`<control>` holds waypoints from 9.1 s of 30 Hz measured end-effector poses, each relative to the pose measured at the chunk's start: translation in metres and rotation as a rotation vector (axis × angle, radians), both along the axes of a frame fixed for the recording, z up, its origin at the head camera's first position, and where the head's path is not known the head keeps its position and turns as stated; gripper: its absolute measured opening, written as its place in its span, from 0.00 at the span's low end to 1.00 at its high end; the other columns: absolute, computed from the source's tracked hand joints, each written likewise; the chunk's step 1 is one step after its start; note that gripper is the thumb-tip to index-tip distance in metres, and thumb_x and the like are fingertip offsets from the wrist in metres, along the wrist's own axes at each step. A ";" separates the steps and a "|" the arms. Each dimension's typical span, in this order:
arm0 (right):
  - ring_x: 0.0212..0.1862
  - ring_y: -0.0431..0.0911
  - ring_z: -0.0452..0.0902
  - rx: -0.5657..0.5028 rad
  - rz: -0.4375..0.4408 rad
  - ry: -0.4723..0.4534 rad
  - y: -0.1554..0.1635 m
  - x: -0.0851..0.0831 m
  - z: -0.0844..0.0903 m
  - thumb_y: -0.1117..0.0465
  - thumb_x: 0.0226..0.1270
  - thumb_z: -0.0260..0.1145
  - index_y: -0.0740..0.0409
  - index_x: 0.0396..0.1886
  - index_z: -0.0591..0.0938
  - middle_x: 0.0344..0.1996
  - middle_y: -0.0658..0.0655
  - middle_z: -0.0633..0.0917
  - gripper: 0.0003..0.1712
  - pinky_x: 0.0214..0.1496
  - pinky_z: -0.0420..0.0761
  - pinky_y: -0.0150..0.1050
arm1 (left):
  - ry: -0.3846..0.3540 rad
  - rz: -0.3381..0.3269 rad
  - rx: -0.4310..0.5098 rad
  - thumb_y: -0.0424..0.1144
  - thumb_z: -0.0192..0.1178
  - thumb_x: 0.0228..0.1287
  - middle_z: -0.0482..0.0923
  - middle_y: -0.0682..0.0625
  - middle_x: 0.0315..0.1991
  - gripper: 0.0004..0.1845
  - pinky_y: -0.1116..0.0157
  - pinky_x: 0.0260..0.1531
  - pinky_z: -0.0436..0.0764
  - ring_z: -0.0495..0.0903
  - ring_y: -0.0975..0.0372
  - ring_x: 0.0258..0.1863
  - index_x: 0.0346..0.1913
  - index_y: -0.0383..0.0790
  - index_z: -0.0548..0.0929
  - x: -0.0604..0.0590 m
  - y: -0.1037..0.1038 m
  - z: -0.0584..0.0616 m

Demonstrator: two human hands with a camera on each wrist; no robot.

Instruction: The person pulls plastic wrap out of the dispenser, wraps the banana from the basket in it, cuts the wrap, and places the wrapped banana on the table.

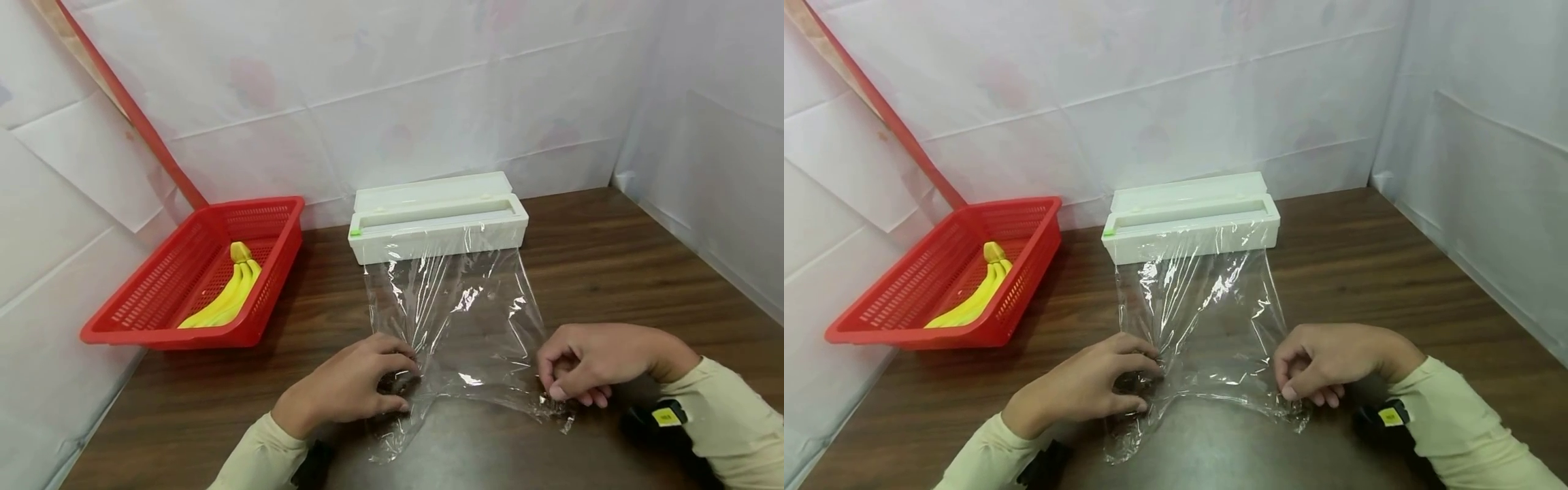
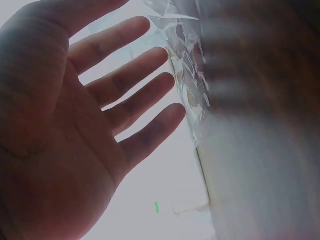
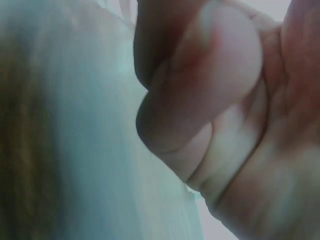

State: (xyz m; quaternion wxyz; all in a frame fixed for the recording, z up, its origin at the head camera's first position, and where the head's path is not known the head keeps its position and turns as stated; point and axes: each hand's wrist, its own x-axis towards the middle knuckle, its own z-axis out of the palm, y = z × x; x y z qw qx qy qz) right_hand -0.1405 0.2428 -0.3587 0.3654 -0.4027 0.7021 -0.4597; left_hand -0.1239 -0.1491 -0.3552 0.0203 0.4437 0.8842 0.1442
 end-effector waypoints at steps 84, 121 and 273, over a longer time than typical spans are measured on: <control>0.25 0.41 0.67 0.782 -0.305 0.521 -0.010 0.032 0.016 0.41 0.34 0.83 0.43 0.26 0.72 0.22 0.43 0.73 0.29 0.26 0.68 0.40 | -0.226 0.183 -0.224 0.62 0.77 0.43 0.68 0.66 0.19 0.20 0.67 0.22 0.68 0.68 0.71 0.21 0.25 0.61 0.75 0.027 -0.019 0.013; 0.39 0.37 0.76 0.345 -0.452 0.671 0.001 0.006 0.007 0.40 0.57 0.75 0.48 0.56 0.80 0.54 0.51 0.76 0.31 0.37 0.78 0.36 | 0.016 0.197 0.027 0.49 0.70 0.63 0.78 0.52 0.56 0.15 0.56 0.59 0.75 0.75 0.60 0.59 0.49 0.49 0.85 0.010 -0.027 -0.001; 0.35 0.32 0.73 0.447 -0.443 0.791 -0.003 0.008 -0.003 0.45 0.69 0.67 0.48 0.56 0.83 0.62 0.57 0.74 0.21 0.42 0.78 0.42 | -0.147 0.689 -0.092 0.52 0.58 0.72 0.84 0.47 0.37 0.20 0.55 0.33 0.82 0.80 0.53 0.37 0.51 0.38 0.84 -0.126 -0.173 0.100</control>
